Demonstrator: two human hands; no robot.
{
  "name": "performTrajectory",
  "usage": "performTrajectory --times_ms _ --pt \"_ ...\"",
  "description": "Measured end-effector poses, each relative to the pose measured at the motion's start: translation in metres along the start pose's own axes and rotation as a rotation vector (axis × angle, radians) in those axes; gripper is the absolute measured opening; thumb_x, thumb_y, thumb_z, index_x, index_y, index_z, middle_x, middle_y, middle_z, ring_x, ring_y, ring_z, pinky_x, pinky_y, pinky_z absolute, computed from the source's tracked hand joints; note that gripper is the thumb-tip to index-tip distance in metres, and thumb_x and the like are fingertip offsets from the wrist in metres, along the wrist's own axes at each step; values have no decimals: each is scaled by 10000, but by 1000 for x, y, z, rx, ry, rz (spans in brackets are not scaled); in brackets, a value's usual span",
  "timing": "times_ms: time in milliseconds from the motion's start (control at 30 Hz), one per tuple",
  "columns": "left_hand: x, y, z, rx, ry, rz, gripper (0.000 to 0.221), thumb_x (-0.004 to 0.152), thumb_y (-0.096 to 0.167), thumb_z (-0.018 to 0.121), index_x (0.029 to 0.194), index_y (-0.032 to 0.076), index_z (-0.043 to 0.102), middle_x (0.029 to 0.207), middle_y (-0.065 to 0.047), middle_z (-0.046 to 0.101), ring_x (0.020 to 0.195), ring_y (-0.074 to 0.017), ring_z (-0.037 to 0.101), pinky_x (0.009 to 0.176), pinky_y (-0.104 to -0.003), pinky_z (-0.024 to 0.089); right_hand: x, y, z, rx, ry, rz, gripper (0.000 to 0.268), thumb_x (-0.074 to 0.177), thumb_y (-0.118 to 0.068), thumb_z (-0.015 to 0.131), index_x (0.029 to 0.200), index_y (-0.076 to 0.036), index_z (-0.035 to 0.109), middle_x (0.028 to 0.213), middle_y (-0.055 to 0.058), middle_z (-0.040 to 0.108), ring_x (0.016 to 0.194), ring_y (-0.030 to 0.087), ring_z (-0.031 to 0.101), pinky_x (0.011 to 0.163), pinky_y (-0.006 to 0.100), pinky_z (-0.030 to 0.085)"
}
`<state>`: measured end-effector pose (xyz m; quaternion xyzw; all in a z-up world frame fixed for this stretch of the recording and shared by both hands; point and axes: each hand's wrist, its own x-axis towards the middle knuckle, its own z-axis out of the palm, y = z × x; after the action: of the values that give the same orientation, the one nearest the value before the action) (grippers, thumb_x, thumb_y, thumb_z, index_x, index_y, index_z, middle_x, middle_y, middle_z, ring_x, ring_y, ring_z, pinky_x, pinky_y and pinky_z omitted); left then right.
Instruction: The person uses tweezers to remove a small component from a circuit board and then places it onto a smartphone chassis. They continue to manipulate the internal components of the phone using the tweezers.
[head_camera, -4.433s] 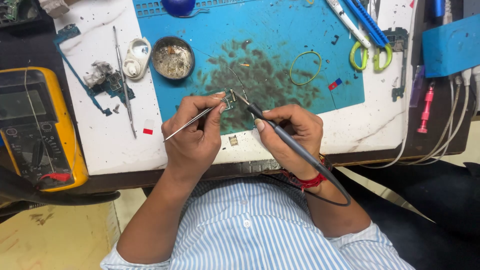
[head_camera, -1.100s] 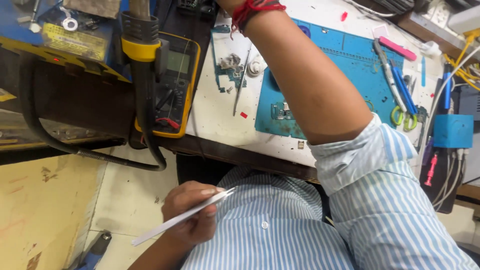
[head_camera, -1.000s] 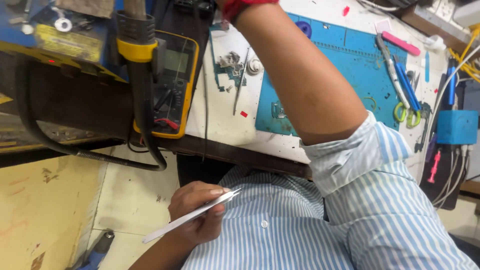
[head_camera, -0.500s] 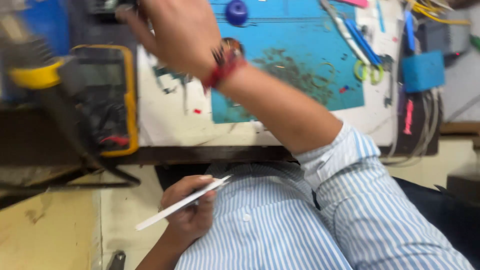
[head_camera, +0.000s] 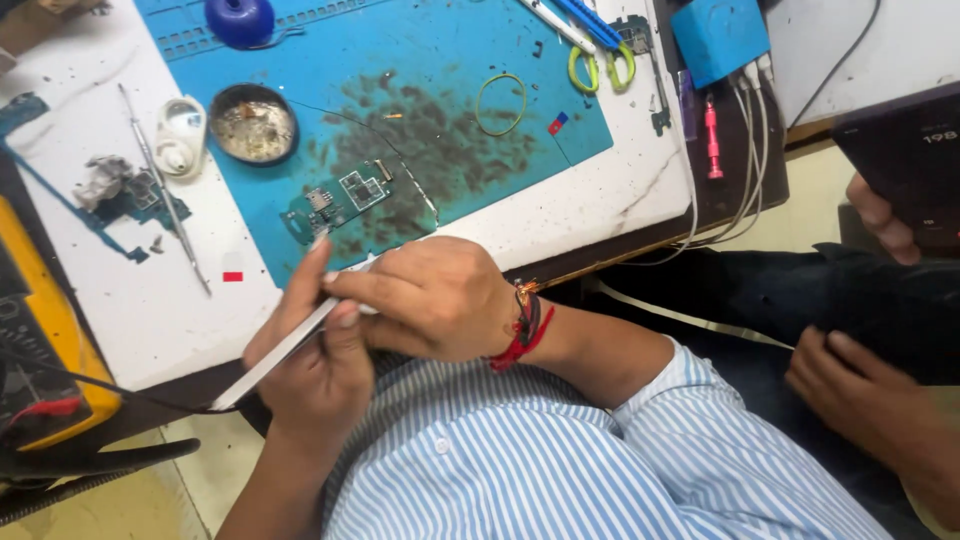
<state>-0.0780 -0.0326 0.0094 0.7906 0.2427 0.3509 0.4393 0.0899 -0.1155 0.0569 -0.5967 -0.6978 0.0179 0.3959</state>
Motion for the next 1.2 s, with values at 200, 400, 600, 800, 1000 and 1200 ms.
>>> performTrajectory --times_ms 200,400,600,800,1000,1200 --pt "31 7 13 183 -141 222 746 1020 500 606 1442 -106 496 1044 -168 728 883 -275 718 791 -366 543 -18 31 -8 -97 111 42 291 920 -132 804 1163 -21 685 899 107 706 767 262 705 679 373 557" --pt "51 -10 12 461 -135 269 568 1023 405 760 1378 -13 608 1311 -146 671 1195 -314 636 1146 -491 398 -31 55 -15 187 338 496 226 1010 -54 749 1207 16 665 1047 108 757 891 149 741 782 266 591" --pt "59 -23 22 594 -182 150 510 1045 367 777 1398 25 645 1430 -128 624 1333 -297 561 1278 -576 188 -33 74 -8 423 350 631 240 1051 -60 702 1268 21 642 1074 81 772 981 115 740 874 233 586" --pt "58 -27 23 583 -207 59 537 1045 376 757 1434 40 603 1437 -102 618 1376 -289 527 1260 -663 42 -30 77 -9 309 235 575 219 1038 -5 725 1251 35 695 1043 105 761 902 114 726 821 211 573" --pt "62 -25 23 557 -189 47 482 1033 303 759 1422 61 609 1383 -62 645 1340 -262 541 1249 -677 28 -29 74 -6 361 227 636 204 1021 35 729 1222 38 693 1039 97 759 881 102 720 798 206 569" --pt "65 -23 23 542 -177 37 426 1033 243 750 1405 73 629 1320 -34 688 1295 -245 573 1237 -695 31 -32 76 -2 341 229 655 185 1007 51 739 1187 43 698 1034 100 756 862 85 709 759 191 555"
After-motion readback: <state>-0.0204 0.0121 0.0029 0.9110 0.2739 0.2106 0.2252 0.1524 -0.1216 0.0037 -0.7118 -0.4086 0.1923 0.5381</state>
